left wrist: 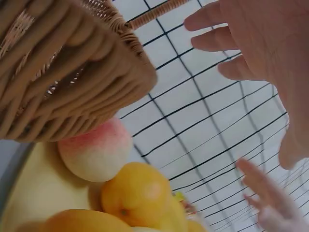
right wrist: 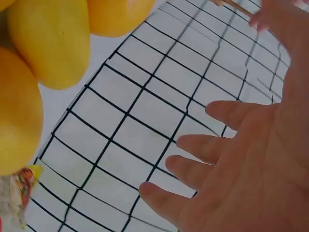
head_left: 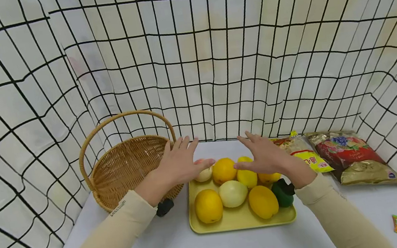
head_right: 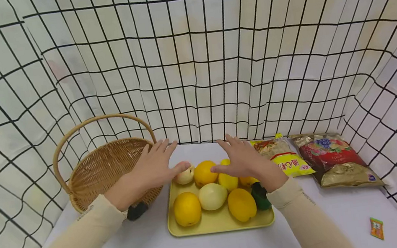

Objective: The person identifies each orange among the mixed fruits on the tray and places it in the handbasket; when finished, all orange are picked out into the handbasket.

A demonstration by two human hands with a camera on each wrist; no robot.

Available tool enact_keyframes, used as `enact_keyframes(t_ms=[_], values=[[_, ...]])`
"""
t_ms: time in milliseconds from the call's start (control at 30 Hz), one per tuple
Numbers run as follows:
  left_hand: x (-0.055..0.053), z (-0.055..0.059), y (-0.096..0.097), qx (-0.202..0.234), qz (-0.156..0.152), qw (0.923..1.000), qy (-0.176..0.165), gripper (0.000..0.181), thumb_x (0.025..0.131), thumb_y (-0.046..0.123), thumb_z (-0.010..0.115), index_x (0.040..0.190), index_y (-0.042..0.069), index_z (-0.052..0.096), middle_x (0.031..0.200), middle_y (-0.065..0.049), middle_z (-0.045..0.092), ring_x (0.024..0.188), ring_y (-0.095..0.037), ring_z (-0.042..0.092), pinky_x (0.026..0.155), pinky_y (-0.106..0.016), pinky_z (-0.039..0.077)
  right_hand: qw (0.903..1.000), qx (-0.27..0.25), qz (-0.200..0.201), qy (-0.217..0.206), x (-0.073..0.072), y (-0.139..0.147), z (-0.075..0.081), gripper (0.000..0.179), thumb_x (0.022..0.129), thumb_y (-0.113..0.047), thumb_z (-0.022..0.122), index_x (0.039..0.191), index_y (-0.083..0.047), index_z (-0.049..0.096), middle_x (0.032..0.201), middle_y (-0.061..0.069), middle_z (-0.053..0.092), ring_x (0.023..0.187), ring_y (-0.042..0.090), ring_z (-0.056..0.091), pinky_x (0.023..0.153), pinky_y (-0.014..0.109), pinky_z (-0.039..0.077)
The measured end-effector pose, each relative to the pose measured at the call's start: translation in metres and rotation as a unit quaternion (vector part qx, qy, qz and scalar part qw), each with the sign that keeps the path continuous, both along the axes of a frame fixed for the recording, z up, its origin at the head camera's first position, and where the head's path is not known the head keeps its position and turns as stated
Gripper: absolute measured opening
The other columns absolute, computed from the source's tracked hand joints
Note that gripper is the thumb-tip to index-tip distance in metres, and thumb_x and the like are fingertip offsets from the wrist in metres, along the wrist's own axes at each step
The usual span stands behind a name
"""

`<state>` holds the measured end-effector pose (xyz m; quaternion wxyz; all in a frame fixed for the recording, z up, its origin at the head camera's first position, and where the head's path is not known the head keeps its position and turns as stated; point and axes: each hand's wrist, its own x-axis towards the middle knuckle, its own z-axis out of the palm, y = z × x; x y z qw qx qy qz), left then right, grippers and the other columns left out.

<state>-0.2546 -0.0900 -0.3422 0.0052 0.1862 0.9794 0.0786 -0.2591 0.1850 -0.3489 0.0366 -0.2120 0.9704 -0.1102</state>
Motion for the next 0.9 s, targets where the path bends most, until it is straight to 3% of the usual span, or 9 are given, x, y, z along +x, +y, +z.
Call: enact_keyframes(t_ms=[167,300,400,467,533,600,667,767,900], values=[[0.012,0.011,-0.016,0.064,0.009,0.9973,0.034,0.070,0.096,0.060,0.048,0.147,0.011,0.044,0.151,-0.014,0.039,0.140,-0.034,0.034,0.113,-0.054,0.024,0.9964,-0.080,-0.028,-0.007,0.005,0.014,-0.009,0.084,0.090,-0.058,0.061,0.154,-0.013,0.030,0.159,0.017,0.022,0.143,0.040,0.025,0.109,0.061,0.026],[0.025,0.014,-0.031,0.127,0.036,0.9890,0.066,0.054,0.098,0.049,0.052,0.138,0.013,0.055,0.144,-0.009,0.050,0.134,-0.032,0.043,0.107,-0.052,0.034,0.9897,-0.133,-0.052,0.001,0.007,0.025,-0.021,0.072,0.094,-0.049,0.060,0.151,-0.011,0.036,0.156,0.018,0.029,0.141,0.041,0.028,0.108,0.061,0.027],[0.035,0.012,-0.046,0.193,0.059,0.9737,0.106,0.043,0.098,0.043,0.055,0.129,0.014,0.063,0.137,-0.007,0.056,0.129,-0.031,0.049,0.103,-0.053,0.039,0.9820,-0.173,-0.076,0.005,0.009,0.033,-0.030,0.066,0.096,-0.044,0.060,0.148,-0.009,0.040,0.154,0.018,0.034,0.140,0.041,0.030,0.107,0.062,0.027],[0.042,0.008,-0.058,0.241,0.068,0.9562,0.153,0.037,0.099,0.039,0.055,0.123,0.014,0.066,0.131,-0.006,0.061,0.123,-0.030,0.054,0.100,-0.052,0.042,0.9766,-0.194,-0.092,0.008,0.010,0.037,-0.038,0.063,0.096,-0.042,0.060,0.147,-0.008,0.042,0.152,0.019,0.036,0.139,0.042,0.031,0.107,0.062,0.028],[0.046,0.003,-0.068,0.300,0.071,0.9262,0.217,0.029,0.099,0.031,0.058,0.117,0.011,0.069,0.120,-0.007,0.067,0.112,-0.028,0.061,0.093,-0.045,0.047,0.9715,-0.211,-0.106,0.014,0.011,0.041,-0.046,0.061,0.097,-0.039,0.060,0.145,-0.007,0.044,0.150,0.020,0.040,0.138,0.042,0.033,0.107,0.061,0.028],[0.049,-0.001,-0.078,0.354,0.076,0.8866,0.288,0.023,0.099,0.023,0.059,0.113,0.008,0.070,0.108,-0.008,0.070,0.099,-0.023,0.065,0.086,-0.033,0.049,0.9665,-0.226,-0.120,0.022,0.012,0.045,-0.054,0.059,0.097,-0.037,0.060,0.144,-0.005,0.045,0.148,0.021,0.042,0.137,0.042,0.035,0.107,0.061,0.029],[0.051,-0.004,-0.086,0.404,0.085,0.8381,0.356,0.020,0.097,0.014,0.059,0.110,0.003,0.070,0.099,-0.011,0.071,0.089,-0.013,0.065,0.079,-0.022,0.047,0.9610,-0.239,-0.137,0.025,0.012,0.048,-0.062,0.058,0.097,-0.034,0.061,0.144,-0.004,0.045,0.147,0.021,0.043,0.136,0.042,0.035,0.107,0.061,0.029],[0.056,-0.002,-0.095,0.478,0.107,0.7642,0.420,0.018,0.096,0.005,0.057,0.106,-0.004,0.069,0.093,-0.016,0.070,0.084,-0.002,0.062,0.074,-0.014,0.042,0.9537,-0.254,-0.159,0.024,0.012,0.052,-0.071,0.058,0.098,-0.031,0.061,0.145,-0.002,0.043,0.147,0.022,0.042,0.136,0.043,0.035,0.107,0.061,0.029],[0.067,0.006,-0.100,0.566,0.116,0.6745,0.459,0.020,0.095,0.000,0.052,0.101,-0.016,0.064,0.091,-0.013,0.069,0.081,-0.003,0.063,0.074,-0.019,0.045,0.9430,-0.270,-0.194,0.006,0.012,0.057,-0.077,0.059,0.098,-0.033,0.059,0.147,-0.004,0.041,0.150,0.022,0.038,0.135,0.045,0.035,0.105,0.061,0.032]])
